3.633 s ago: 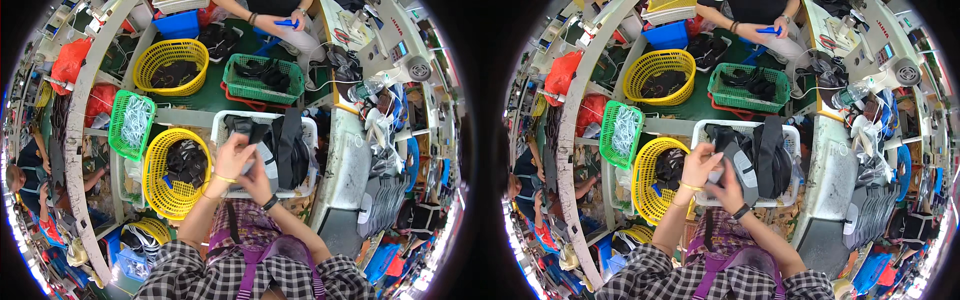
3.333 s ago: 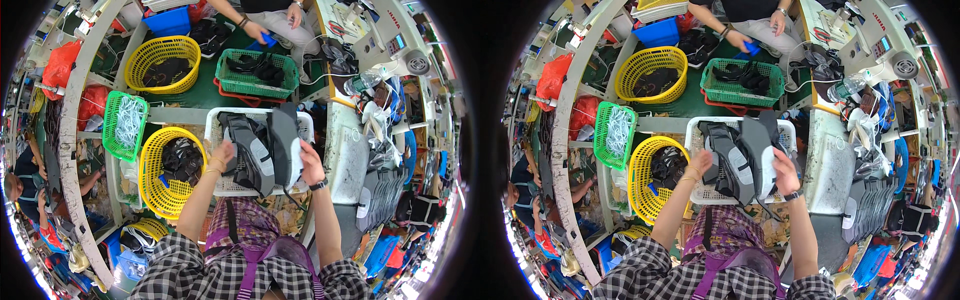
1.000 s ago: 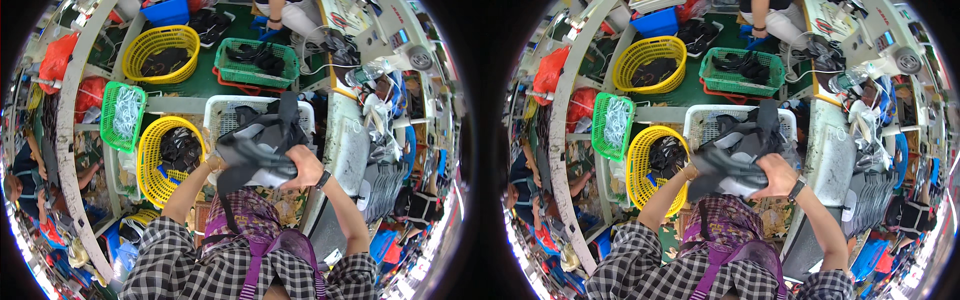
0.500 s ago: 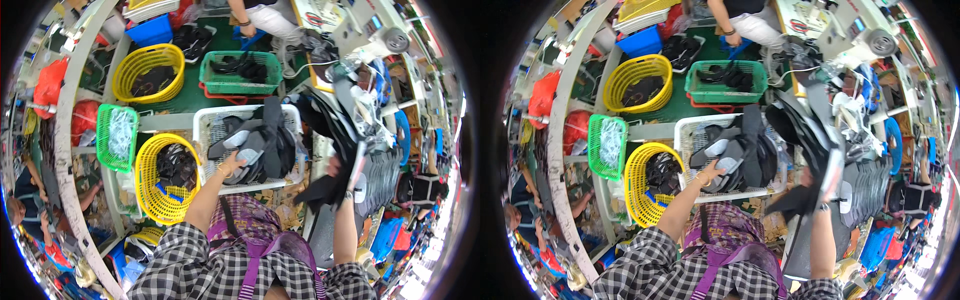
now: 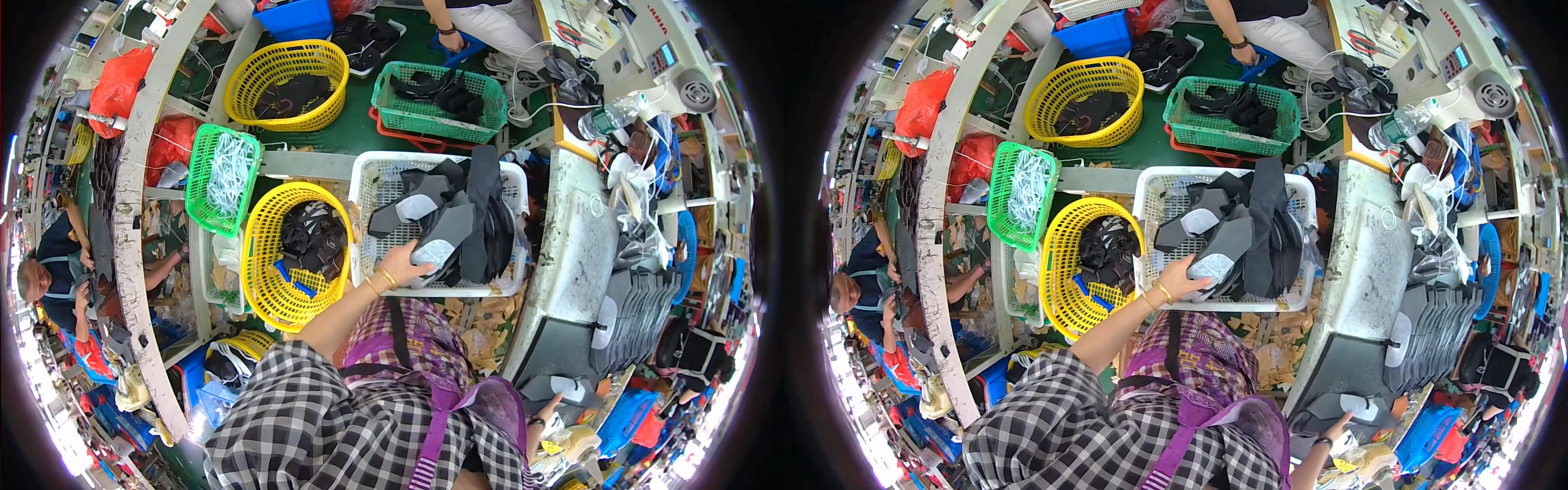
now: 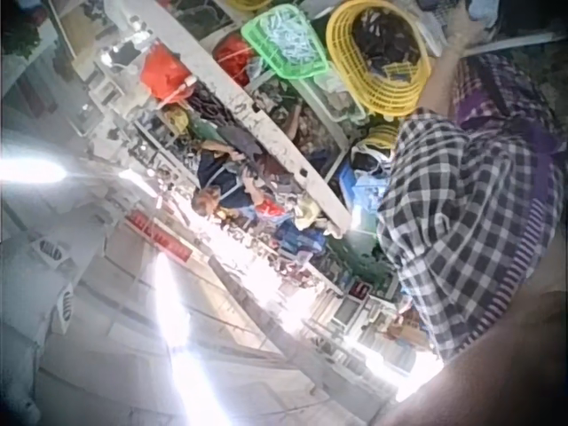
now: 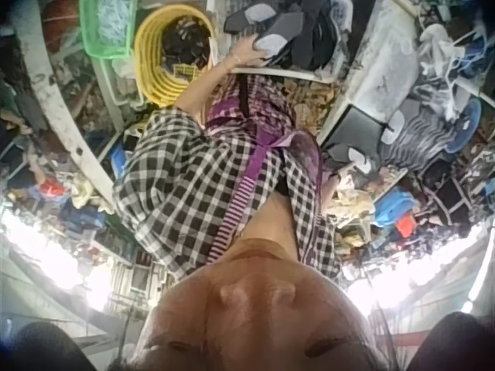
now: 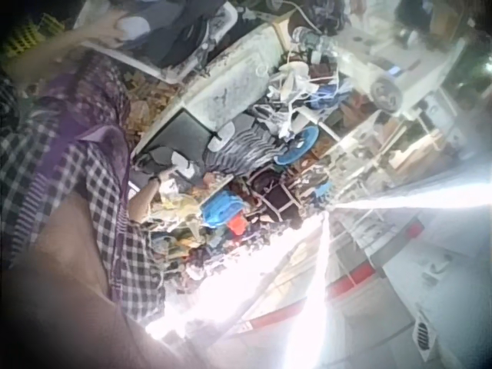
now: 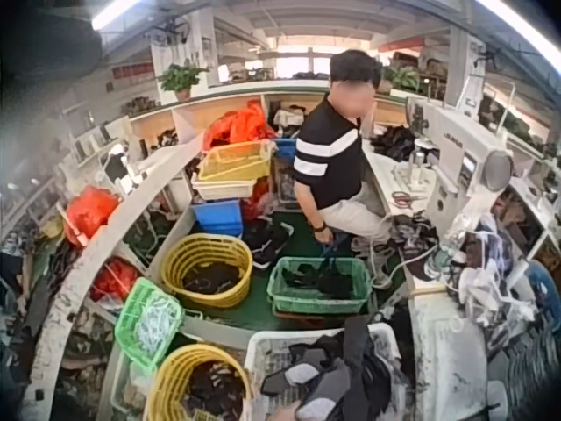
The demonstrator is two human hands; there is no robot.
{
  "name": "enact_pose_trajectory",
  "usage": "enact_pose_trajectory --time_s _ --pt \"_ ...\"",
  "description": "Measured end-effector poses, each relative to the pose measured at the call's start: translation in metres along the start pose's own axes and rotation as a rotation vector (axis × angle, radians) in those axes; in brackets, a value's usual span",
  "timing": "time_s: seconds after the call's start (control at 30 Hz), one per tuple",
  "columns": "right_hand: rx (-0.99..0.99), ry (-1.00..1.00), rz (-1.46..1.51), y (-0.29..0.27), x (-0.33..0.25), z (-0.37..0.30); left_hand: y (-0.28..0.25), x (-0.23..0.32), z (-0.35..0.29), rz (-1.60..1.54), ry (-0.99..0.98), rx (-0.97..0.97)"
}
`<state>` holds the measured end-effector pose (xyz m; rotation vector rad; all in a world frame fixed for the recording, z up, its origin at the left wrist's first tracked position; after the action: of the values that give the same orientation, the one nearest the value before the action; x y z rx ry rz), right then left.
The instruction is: The person retrieves shoe upper pieces from a basket, applies glue onto them using an applicator, and binds a stack of the pieces together with a string by hand.
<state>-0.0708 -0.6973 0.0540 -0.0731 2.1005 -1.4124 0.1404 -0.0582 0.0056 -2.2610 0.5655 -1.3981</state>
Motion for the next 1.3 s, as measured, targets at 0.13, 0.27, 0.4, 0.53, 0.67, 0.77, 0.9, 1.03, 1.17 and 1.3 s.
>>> enact_pose_trajectory --time_s 0.13,0.27,0.4,0.53,0.67,0.77,0.9,1.03,1.17,1.3 --pt "0.497 -0.521 -0.91 -0.056 -0.108 -0.04 -0.052 0.064 -0.03 0.274 0.05 -0.19" --pt "0.058 -1.014 -0.178 -0.031 -0.263 -0.105 -0.034 0.07 -0.035 0.594 0.147 -0.379" --pt "-0.78 -1.377 -0.098 0.105 -0.388 -0.237 0.005 0.1 -0.044 0.575 0.318 -0.479" --pt "-0.79 -1.82 -0.634 0.212 -0.373 -0.272 0.015 0.106 -0.043 0.504 0.357 -0.551" --pt "-0.846 -2.052 -0.682 0.23 -0.368 -0.278 -0.021 0.046 0.017 0.111 0.19 -0.176" --pt "-0.765 -2.187 -0.614 0.227 -0.367 -0.284 -0.018 0.03 0.045 0.433 0.099 0.007" --pt "-0.901 -2.192 -0.548 0.206 -0.379 -0.286 0.043 -0.006 0.067 0.534 -0.007 -0.44" --pt "-1.014 -1.984 -0.467 0.128 -0.412 -0.293 0.047 -0.03 0.064 0.384 0.018 -0.355" --pt "-0.308 -1.507 -0.12 0.013 -0.365 -0.182 0.02 -0.014 0.052 0.151 0.212 -0.028" --pt "0.38 -0.767 0.75 -0.093 -0.287 -0.101 0.035 -0.022 0.03 0.275 0.232 -0.067"
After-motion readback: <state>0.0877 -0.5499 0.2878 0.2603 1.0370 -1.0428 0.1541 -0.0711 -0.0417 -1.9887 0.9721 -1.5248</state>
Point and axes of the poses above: each hand's wrist, its own z-axis towards the middle knuckle, its own y-axis out of the palm, x = y × z, the point moved 5 cm from there along z, towards the middle knuckle, and after that the axes turned 9 degrees about -y, right-handed, at the moved point
